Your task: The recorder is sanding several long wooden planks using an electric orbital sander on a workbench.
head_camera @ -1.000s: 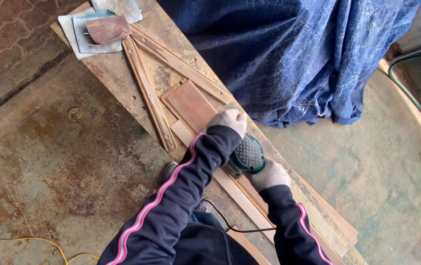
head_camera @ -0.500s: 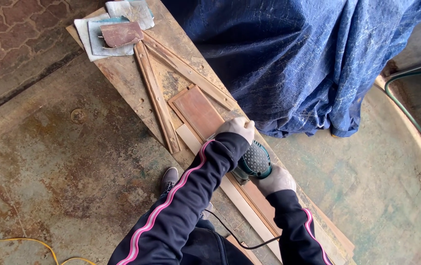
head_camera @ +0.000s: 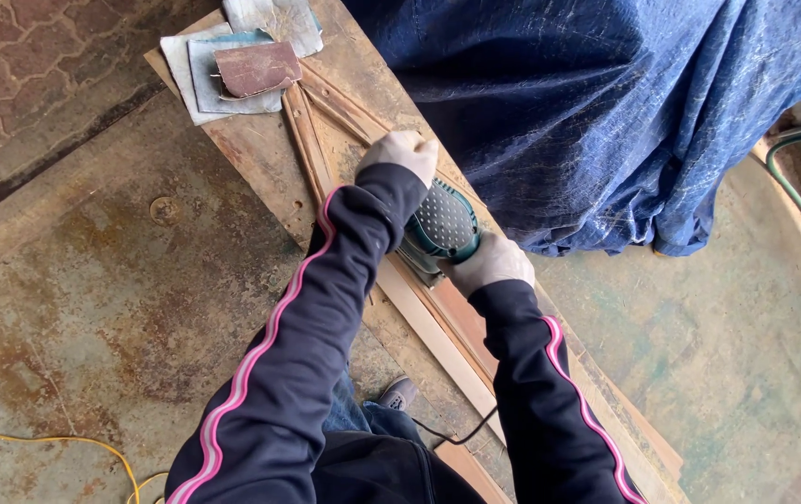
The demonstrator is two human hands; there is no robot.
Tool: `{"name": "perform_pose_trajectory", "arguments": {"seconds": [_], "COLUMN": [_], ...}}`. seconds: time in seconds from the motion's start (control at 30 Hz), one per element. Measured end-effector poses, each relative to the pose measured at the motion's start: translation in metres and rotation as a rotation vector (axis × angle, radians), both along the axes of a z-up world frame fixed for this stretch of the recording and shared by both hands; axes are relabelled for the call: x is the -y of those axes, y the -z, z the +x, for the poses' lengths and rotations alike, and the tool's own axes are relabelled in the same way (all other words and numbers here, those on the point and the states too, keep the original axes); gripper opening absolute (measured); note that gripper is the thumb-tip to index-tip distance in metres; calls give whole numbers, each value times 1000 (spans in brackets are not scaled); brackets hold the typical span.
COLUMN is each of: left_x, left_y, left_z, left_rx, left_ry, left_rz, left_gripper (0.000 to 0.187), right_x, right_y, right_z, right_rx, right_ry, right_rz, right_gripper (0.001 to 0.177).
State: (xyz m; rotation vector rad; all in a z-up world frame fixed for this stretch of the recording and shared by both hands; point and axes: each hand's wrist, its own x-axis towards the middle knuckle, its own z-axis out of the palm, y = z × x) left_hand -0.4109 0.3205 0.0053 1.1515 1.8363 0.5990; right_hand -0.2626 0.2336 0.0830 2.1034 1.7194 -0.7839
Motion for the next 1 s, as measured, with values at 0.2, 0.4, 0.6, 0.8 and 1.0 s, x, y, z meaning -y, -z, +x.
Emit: {"name": "perform_pose_trajectory", "arguments": {"seconds": [0.2,0.4,0.6,0.8,1.0], "left_x": [-5,19,55,106,146], "left_y": [-7,-11,-8,-5,-17], "left_z": [-34,-22,25,90,159], "left_rx": [15,34,24,7,-48], "left_ry": [-2,9,56,96,393], "left_rz": [68,40,-9,44,35], "left_gripper": [33,37,41,38,35], "right_x": [-8,12,51,106,160], "right_y": [3,5,-1,3,10], "right_z": [-27,-13,25,85,150], "right_rx": [-19,4,29,52,35], "right_ry": [-30,-38,22,71,177], "right_rz": [52,41,-1,-28,-69], "right_gripper": [47,49,51,52,56]}}
